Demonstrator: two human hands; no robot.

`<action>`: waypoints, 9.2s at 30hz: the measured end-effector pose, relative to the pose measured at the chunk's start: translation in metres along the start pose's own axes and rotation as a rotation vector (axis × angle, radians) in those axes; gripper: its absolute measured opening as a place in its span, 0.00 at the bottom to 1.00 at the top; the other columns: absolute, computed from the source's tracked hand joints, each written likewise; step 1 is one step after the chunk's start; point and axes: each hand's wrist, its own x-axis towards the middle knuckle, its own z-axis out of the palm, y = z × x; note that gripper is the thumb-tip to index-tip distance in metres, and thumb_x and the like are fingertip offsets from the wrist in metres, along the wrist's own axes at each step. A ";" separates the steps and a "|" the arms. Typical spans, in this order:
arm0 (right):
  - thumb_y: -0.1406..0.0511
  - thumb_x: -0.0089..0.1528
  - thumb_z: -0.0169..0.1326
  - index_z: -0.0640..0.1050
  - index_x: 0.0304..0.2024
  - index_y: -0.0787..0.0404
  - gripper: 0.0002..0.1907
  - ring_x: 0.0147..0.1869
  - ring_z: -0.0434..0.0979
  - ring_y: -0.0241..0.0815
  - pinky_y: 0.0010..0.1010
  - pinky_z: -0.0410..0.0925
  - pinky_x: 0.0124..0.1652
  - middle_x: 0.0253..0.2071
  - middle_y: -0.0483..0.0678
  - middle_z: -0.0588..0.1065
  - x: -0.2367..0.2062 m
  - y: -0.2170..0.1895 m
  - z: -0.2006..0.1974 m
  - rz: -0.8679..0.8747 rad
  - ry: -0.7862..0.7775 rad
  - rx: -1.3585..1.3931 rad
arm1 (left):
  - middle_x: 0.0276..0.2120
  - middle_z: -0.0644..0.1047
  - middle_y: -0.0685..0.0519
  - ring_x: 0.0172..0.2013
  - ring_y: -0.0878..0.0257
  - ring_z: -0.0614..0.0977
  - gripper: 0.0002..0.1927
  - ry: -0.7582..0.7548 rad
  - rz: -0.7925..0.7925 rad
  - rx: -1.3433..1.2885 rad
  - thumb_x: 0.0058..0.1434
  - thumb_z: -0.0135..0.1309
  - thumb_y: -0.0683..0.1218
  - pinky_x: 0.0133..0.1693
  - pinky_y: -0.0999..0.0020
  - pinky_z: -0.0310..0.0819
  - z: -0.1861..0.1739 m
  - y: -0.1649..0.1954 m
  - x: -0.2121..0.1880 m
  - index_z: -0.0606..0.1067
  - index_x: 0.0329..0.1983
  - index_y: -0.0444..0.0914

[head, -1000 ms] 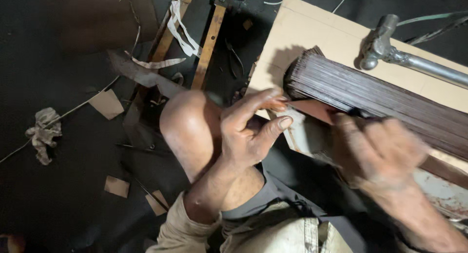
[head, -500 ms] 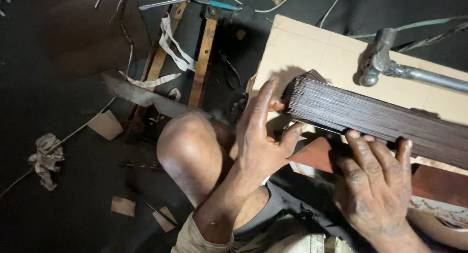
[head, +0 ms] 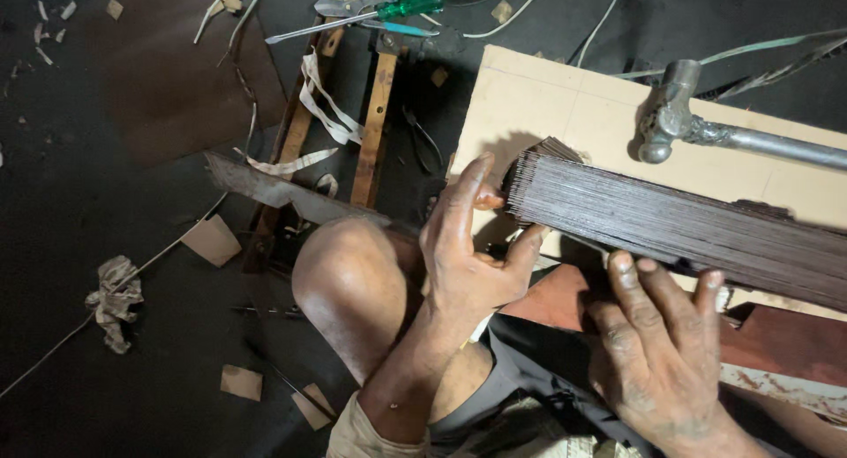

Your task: The person sits on the floor with a wooden board holding a large bundle of long thin dark strips. They square the bundle's ends against a metal blade and a wooden guide, tap and press the bundle to align the strips, and repeatedly reposition and re-flatten the bundle on the board.

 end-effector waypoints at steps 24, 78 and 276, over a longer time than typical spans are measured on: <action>0.69 0.51 0.68 0.83 0.44 0.66 0.18 0.38 0.81 0.49 0.36 0.72 0.36 0.35 0.54 0.78 0.064 0.033 -0.028 -0.007 0.012 0.141 | 0.51 0.81 0.39 0.52 0.55 0.85 0.40 0.089 -0.108 -0.176 0.61 0.65 0.34 0.56 0.64 0.81 0.005 0.021 -0.041 0.58 0.73 0.26; 0.70 0.44 0.61 0.82 0.45 0.64 0.24 0.36 0.79 0.40 0.31 0.70 0.28 0.36 0.47 0.79 0.079 0.022 -0.020 -0.130 0.121 0.117 | 0.44 0.77 0.51 0.45 0.67 0.77 0.28 0.136 -0.313 -0.538 0.60 0.53 0.30 0.53 0.73 0.73 0.011 0.007 -0.020 0.69 0.65 0.29; 0.53 0.49 0.68 0.79 0.52 0.63 0.33 0.58 0.79 0.54 0.52 0.68 0.63 0.54 0.57 0.78 -0.139 0.146 -0.094 0.070 -0.006 0.287 | 0.46 0.72 0.45 0.49 0.46 0.75 0.30 -0.664 0.469 0.366 0.43 0.69 0.41 0.53 0.53 0.69 0.051 0.151 -0.025 0.73 0.52 0.36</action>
